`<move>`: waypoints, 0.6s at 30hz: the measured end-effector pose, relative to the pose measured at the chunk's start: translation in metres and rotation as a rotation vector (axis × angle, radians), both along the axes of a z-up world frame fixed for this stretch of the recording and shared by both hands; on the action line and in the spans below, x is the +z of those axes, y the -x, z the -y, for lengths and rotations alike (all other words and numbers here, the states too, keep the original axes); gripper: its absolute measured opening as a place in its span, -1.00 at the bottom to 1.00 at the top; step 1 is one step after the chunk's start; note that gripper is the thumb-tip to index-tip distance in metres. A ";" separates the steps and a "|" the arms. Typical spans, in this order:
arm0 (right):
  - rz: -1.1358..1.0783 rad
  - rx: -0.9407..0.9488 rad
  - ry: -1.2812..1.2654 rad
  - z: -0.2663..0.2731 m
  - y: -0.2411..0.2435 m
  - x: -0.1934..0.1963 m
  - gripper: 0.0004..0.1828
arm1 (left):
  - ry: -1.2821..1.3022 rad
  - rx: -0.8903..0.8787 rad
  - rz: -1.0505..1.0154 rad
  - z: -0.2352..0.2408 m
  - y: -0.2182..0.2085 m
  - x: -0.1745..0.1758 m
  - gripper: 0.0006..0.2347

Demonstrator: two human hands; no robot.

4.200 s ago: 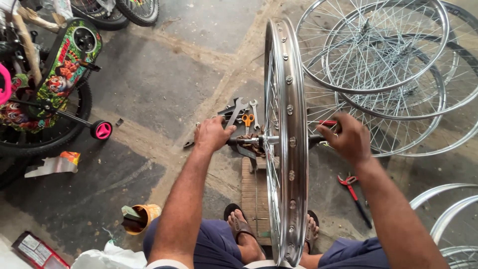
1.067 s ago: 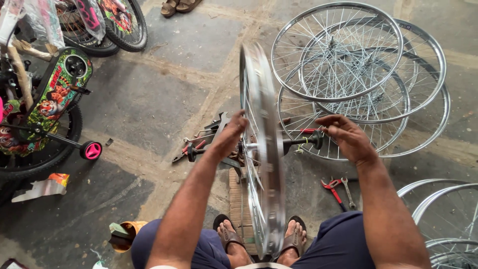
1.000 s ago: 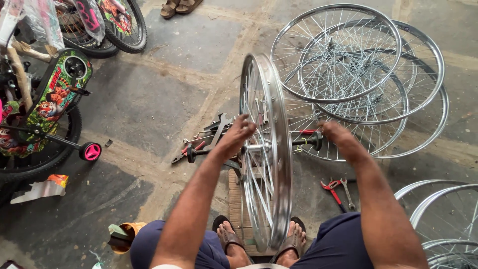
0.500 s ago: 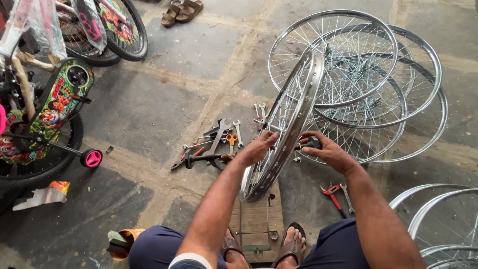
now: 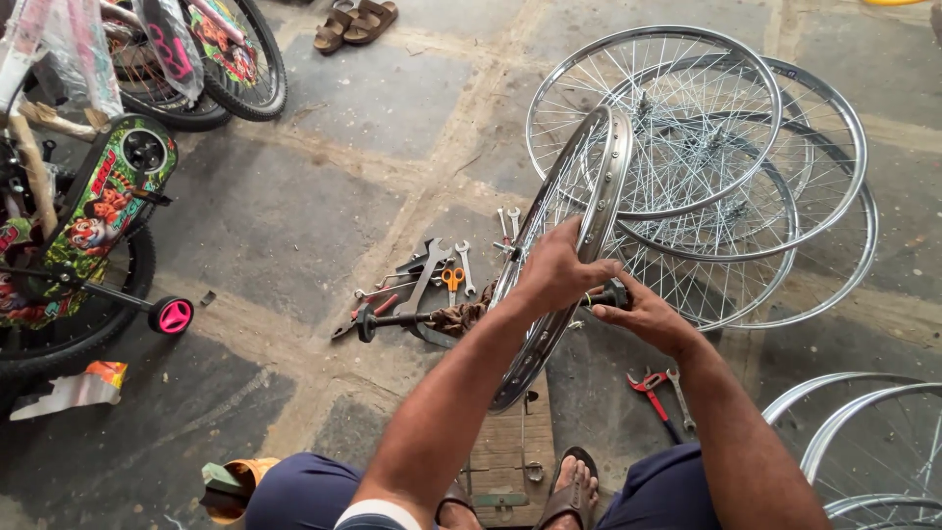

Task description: The person sits on the ground and uses a spoke wrench to tighten the spokes on a bicycle wheel. They rotate the wheel to access different spokes and periodically spin the wheel to check alignment.

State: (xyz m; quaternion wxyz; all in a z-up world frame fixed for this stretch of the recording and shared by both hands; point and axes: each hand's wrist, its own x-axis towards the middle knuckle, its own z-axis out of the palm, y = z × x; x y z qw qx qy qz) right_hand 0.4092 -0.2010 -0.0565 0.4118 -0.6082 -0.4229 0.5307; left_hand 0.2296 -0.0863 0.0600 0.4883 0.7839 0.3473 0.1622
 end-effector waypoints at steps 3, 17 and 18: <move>0.045 0.008 0.000 0.000 -0.001 0.002 0.01 | -0.088 0.028 0.073 0.005 0.018 0.017 -0.55; 0.515 -0.340 -0.781 0.015 0.120 0.028 -0.46 | -0.424 0.292 0.393 0.083 0.160 0.103 -0.70; 0.468 -0.260 -0.696 0.018 0.139 0.030 -0.34 | -0.426 0.290 0.418 0.092 0.170 0.112 -0.70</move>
